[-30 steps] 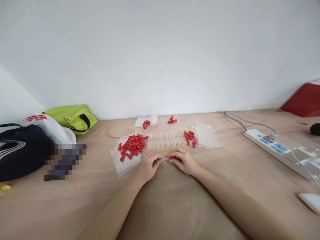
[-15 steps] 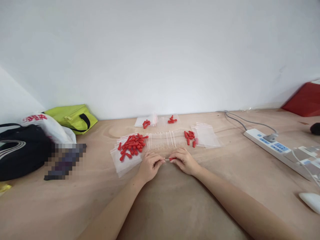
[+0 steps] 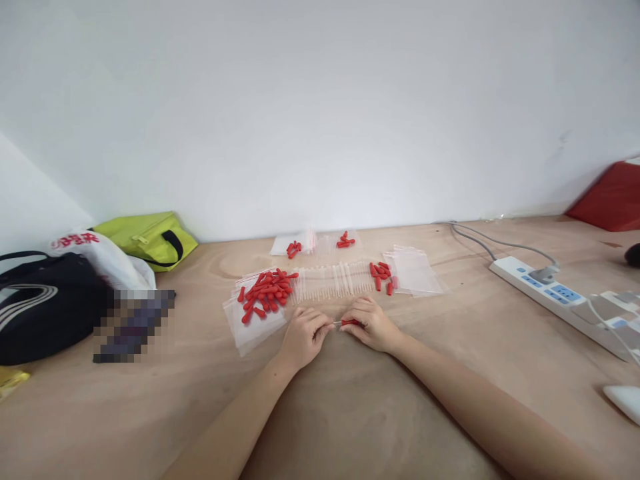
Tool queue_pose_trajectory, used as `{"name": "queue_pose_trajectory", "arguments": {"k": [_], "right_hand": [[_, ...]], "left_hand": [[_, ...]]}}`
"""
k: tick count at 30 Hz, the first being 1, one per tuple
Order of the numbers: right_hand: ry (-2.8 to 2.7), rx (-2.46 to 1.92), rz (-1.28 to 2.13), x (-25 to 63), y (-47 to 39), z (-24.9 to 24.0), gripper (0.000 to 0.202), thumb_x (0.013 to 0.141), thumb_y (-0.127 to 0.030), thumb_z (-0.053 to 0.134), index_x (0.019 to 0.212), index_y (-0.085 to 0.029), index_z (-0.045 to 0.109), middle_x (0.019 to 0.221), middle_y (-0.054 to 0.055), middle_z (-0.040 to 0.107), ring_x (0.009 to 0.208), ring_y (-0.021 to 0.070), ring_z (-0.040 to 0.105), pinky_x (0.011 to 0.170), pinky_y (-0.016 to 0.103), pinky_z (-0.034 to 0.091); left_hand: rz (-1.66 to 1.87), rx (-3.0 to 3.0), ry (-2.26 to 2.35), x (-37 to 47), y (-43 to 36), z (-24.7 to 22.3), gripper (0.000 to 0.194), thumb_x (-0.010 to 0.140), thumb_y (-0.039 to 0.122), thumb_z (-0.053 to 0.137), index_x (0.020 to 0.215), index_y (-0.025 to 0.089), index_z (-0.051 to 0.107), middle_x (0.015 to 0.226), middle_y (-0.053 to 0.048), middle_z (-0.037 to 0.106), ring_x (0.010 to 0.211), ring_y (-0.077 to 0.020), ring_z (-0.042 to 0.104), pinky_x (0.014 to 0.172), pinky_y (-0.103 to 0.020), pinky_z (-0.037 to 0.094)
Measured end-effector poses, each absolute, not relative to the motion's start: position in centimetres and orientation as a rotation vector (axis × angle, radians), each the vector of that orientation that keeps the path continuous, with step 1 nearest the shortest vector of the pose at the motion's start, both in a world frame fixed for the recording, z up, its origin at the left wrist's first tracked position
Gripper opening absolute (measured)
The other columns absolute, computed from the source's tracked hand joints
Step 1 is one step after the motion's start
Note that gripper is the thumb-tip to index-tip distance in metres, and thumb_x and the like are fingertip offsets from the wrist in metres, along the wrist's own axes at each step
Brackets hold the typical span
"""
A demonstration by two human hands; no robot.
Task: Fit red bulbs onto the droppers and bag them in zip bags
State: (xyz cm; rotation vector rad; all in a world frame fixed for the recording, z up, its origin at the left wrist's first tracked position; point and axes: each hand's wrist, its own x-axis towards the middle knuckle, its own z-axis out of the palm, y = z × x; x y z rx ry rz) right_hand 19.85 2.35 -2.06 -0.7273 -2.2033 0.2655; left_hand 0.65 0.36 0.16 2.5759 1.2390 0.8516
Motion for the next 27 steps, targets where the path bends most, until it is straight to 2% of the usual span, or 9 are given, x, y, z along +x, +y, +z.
{"name": "queue_pose_trajectory", "arguments": {"k": [11, 27], "right_hand": [[-2.23, -0.745, 0.254, 19.54, 2.16, -1.65, 0.015, 0.083, -0.027, 0.049, 0.075, -0.018, 0.056, 0.071, 0.003, 0.063, 0.069, 0.0141, 0.054, 0.071, 0.03, 0.037], [-2.289, -0.73, 0.186, 19.34, 2.39, -1.82, 0.012, 0.081, -0.025, 0.052, 0.073, -0.017, 0.054, 0.068, 0.001, 0.062, 0.067, 0.0138, 0.053, 0.07, 0.029, 0.035]], "left_hand": [[0.908, 2.56, 1.236, 1.03, 0.35, -0.38, 0.022, 0.086, 0.023, 0.045, 0.068, 0.018, 0.057, 0.065, 0.002, 0.063, 0.063, -0.0135, 0.056, 0.064, -0.029, 0.031], [0.875, 2.506, 1.209, 1.0, 0.44, -0.47, 0.019, 0.084, 0.023, 0.049, 0.069, 0.018, 0.059, 0.065, 0.002, 0.064, 0.063, -0.0132, 0.057, 0.065, -0.028, 0.033]]}}
